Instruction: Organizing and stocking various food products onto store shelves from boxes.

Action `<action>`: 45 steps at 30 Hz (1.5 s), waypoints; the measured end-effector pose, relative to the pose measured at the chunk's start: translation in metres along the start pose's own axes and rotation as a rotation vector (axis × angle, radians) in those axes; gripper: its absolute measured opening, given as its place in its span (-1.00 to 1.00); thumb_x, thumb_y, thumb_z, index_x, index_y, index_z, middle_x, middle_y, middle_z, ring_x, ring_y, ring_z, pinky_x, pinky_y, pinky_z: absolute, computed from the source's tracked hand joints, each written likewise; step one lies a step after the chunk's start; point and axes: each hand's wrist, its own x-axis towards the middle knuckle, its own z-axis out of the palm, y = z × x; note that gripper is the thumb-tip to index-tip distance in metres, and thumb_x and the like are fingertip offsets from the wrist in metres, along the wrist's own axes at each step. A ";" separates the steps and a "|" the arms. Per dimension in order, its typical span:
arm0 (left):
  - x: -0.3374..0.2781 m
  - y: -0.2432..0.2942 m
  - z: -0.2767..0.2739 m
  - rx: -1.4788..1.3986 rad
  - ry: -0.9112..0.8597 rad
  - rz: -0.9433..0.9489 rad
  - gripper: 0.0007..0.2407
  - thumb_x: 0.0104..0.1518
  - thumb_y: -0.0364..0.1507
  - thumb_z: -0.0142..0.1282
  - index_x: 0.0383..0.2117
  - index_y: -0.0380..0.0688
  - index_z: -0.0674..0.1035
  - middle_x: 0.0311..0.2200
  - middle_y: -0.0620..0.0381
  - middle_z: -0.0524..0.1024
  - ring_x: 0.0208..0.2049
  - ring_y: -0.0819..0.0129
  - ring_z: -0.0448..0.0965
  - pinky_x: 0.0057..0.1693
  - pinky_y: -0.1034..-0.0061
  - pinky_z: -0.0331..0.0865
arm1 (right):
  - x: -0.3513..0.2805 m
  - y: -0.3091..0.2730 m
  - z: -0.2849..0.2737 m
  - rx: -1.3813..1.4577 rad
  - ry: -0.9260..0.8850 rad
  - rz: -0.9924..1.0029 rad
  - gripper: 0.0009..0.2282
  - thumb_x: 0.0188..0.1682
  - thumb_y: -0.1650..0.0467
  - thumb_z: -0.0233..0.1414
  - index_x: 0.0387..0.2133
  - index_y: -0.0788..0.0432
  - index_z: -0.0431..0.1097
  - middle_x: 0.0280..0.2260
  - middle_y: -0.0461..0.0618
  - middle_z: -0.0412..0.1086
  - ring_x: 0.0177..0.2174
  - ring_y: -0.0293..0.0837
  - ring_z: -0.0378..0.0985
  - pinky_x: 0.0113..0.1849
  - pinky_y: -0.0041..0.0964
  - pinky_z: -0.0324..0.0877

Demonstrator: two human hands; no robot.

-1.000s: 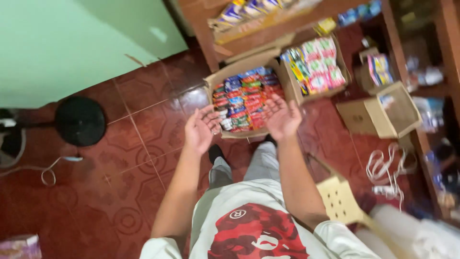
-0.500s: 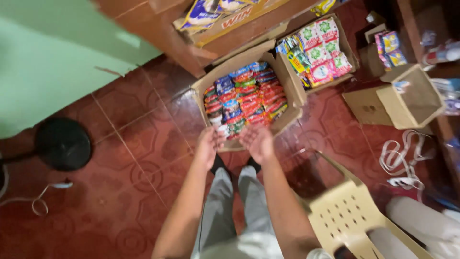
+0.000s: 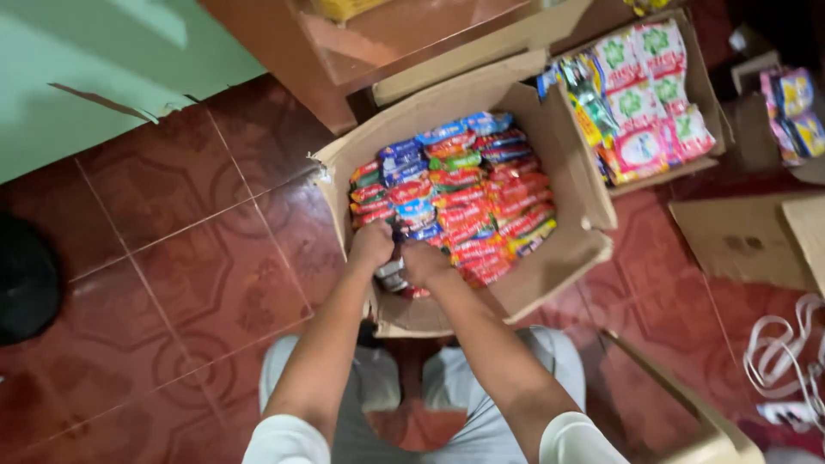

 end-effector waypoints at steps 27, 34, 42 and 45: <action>0.041 0.023 0.022 0.787 -0.388 -0.214 -0.39 0.14 -0.24 0.13 0.35 -0.10 0.26 0.35 0.00 0.25 0.36 0.07 0.23 0.34 0.28 0.22 | 0.024 0.062 0.047 -0.122 -0.090 -0.040 -0.68 -0.24 0.27 0.22 -0.18 0.02 0.54 -0.20 0.09 0.54 -0.20 0.14 0.59 -0.18 0.00 0.49; -0.002 0.080 -0.022 0.818 -0.402 -0.220 -0.38 0.17 -0.27 0.13 0.39 0.00 0.18 0.40 -0.02 0.09 0.41 0.00 0.07 0.37 0.14 0.11 | 0.036 0.073 0.063 -0.035 -0.198 -0.063 -0.64 -0.30 0.27 0.30 -0.17 -0.03 0.62 -0.20 -0.02 0.60 -0.20 0.00 0.65 -0.12 -0.13 0.51; 0.030 0.049 0.005 0.828 -0.409 -0.254 -0.36 0.21 -0.30 0.13 0.42 0.13 0.10 0.46 -0.02 -0.09 0.46 -0.06 -0.11 0.41 -0.01 -0.01 | 0.022 0.027 0.046 -0.410 -0.238 -0.015 -0.27 -0.41 0.12 0.37 0.12 -0.01 0.36 0.15 0.07 0.33 0.01 0.09 0.48 -0.07 -0.05 0.46; 0.024 0.064 -0.014 0.845 -0.411 -0.230 -0.33 0.11 -0.33 0.20 0.40 0.06 0.18 0.46 -0.02 0.02 0.45 -0.04 0.05 0.41 0.05 0.07 | 0.026 0.037 0.047 -0.408 -0.283 -0.167 -0.31 -0.35 -0.02 0.31 0.07 -0.02 0.45 0.09 0.10 0.43 0.04 0.14 0.45 0.01 -0.04 0.39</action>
